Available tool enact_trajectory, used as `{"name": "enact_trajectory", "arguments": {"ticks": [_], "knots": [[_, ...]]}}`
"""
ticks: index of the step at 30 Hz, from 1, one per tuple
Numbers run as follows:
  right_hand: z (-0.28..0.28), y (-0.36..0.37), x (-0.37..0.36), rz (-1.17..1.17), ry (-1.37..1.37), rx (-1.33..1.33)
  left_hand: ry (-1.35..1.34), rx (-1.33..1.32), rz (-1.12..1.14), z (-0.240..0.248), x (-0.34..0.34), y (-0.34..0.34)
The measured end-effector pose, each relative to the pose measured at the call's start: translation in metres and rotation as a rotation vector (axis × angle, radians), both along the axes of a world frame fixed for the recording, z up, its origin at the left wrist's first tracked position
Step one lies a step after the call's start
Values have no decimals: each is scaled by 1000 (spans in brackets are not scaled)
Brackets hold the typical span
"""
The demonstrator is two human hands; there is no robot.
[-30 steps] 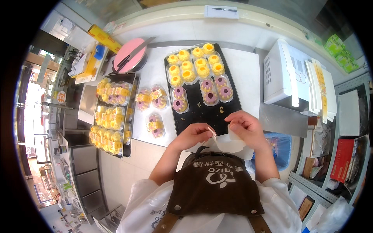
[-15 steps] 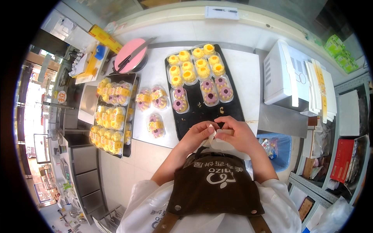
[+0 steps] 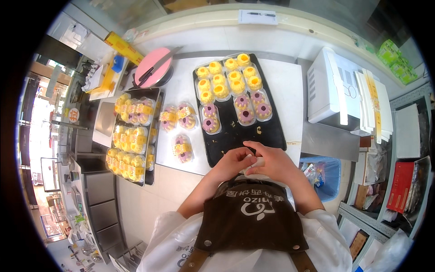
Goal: The person wraps individual yellow and purple pastries in clear plastic film and seals them with yellow labels. They work systematically on a tray of pastries, placing the wrapped items into a stack on the counter.
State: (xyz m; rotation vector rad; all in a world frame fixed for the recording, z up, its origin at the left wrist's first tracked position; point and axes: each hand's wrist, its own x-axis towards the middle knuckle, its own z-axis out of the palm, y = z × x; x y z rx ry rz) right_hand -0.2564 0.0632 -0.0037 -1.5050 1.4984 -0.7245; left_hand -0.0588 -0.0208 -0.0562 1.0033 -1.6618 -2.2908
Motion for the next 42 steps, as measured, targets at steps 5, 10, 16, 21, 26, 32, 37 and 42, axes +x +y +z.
{"name": "enact_trajectory", "arguments": {"ticks": [5, 10, 16, 21, 26, 32, 37, 42], "knots": [[8, -7, -3, -81, 63, -188, 86, -28, 83, -6, 1, 1], [-7, -4, -16, -399, 52, -346, 181, -41, 474, -5, 7, -7], [-10, 2, -11, -248, -296, 25, 297, -31, 608, 8, 3, -6], [-41, -2, 10, -368, -625, -82, 209, -144, 457, 16, -9, 4], [-26, 1, 8, -449, -451, -97, 120, -188, 418, 22, -8, 2], [-23, 1, 4, -326, 85, -460, 40, -247, 485, 24, -12, -1], [-22, -2, 3, -226, 222, -606, -62, -356, 449, 20, -8, -6], [-25, -2, 2, -185, 182, -598, -248, -585, 374, 26, -12, -4]]}}
